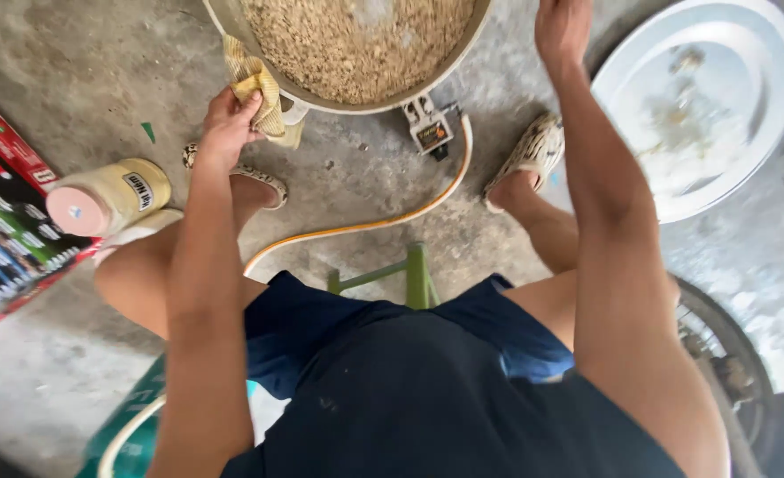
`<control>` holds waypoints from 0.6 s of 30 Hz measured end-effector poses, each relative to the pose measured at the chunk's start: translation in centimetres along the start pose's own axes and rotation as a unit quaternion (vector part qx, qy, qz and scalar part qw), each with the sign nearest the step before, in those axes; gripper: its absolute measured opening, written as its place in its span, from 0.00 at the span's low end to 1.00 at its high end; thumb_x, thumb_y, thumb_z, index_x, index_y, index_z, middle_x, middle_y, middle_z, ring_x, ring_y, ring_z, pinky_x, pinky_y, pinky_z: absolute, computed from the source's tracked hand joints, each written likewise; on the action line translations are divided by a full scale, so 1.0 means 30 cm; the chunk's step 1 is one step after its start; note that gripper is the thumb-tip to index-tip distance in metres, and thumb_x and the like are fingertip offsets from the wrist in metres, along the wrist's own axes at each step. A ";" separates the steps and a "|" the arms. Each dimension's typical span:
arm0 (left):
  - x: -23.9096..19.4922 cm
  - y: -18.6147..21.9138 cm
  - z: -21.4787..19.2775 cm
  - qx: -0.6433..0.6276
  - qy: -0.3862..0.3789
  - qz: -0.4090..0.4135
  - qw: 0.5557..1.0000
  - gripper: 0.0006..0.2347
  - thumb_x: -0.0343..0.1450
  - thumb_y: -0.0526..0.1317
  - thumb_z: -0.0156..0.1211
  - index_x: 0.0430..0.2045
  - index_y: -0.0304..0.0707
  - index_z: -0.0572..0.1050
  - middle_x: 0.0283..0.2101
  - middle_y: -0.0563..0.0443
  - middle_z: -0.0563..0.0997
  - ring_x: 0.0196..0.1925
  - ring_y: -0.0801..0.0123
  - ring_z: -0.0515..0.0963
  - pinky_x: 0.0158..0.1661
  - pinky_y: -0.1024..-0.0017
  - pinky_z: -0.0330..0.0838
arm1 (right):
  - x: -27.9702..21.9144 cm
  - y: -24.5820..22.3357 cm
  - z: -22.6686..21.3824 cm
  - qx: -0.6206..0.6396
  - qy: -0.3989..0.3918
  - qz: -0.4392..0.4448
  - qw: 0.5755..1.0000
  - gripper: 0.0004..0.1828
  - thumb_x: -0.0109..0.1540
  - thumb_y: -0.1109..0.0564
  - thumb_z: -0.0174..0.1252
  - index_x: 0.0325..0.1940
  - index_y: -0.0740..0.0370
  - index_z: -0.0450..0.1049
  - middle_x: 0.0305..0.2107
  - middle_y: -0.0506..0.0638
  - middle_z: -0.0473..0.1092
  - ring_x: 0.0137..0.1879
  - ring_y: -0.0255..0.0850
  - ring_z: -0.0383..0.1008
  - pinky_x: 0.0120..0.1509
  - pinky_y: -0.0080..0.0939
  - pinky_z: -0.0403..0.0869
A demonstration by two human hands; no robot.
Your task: The person is frying grains in a large pot using a metal spatula while seated.
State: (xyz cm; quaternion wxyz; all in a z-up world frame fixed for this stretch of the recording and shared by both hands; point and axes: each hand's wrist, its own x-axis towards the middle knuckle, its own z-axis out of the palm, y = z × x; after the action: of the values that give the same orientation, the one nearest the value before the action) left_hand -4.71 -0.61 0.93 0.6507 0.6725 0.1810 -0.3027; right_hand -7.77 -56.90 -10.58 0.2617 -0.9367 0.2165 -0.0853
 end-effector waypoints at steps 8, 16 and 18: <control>-0.135 0.052 -0.092 0.690 -0.041 0.083 0.718 0.11 0.74 0.44 0.58 0.38 0.35 0.81 0.42 0.34 0.82 0.45 0.39 0.80 0.46 0.48 0.74 | -0.460 -0.462 -0.781 0.093 -0.197 -0.159 0.963 0.23 0.70 0.64 0.54 0.69 0.72 0.60 0.30 0.66 0.71 0.34 0.59 0.77 0.38 0.55 0.73; -0.408 0.162 -0.116 0.624 0.026 0.176 0.761 0.08 0.73 0.42 0.59 0.38 0.39 0.82 0.40 0.35 0.82 0.45 0.40 0.80 0.46 0.47 0.73 | -0.817 -0.801 -0.907 -0.093 -0.369 -0.182 0.907 0.39 0.63 0.58 0.59 0.78 0.61 0.55 0.39 0.67 0.74 0.44 0.60 0.77 0.49 0.56 0.74; -0.441 0.180 -0.137 0.616 0.026 0.175 0.768 0.09 0.74 0.43 0.60 0.37 0.38 0.82 0.39 0.35 0.83 0.45 0.41 0.80 0.47 0.47 0.73 | -0.852 -0.824 -0.813 -0.113 -0.422 -0.147 0.887 0.40 0.65 0.53 0.61 0.77 0.62 0.52 0.37 0.67 0.73 0.43 0.60 0.77 0.49 0.57 0.74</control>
State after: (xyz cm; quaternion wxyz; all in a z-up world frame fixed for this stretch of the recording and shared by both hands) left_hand -10.50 4.96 13.44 0.1334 0.9566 -0.1481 -0.2127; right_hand -28.31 -37.44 21.95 0.2049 -0.9286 -0.0464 0.3058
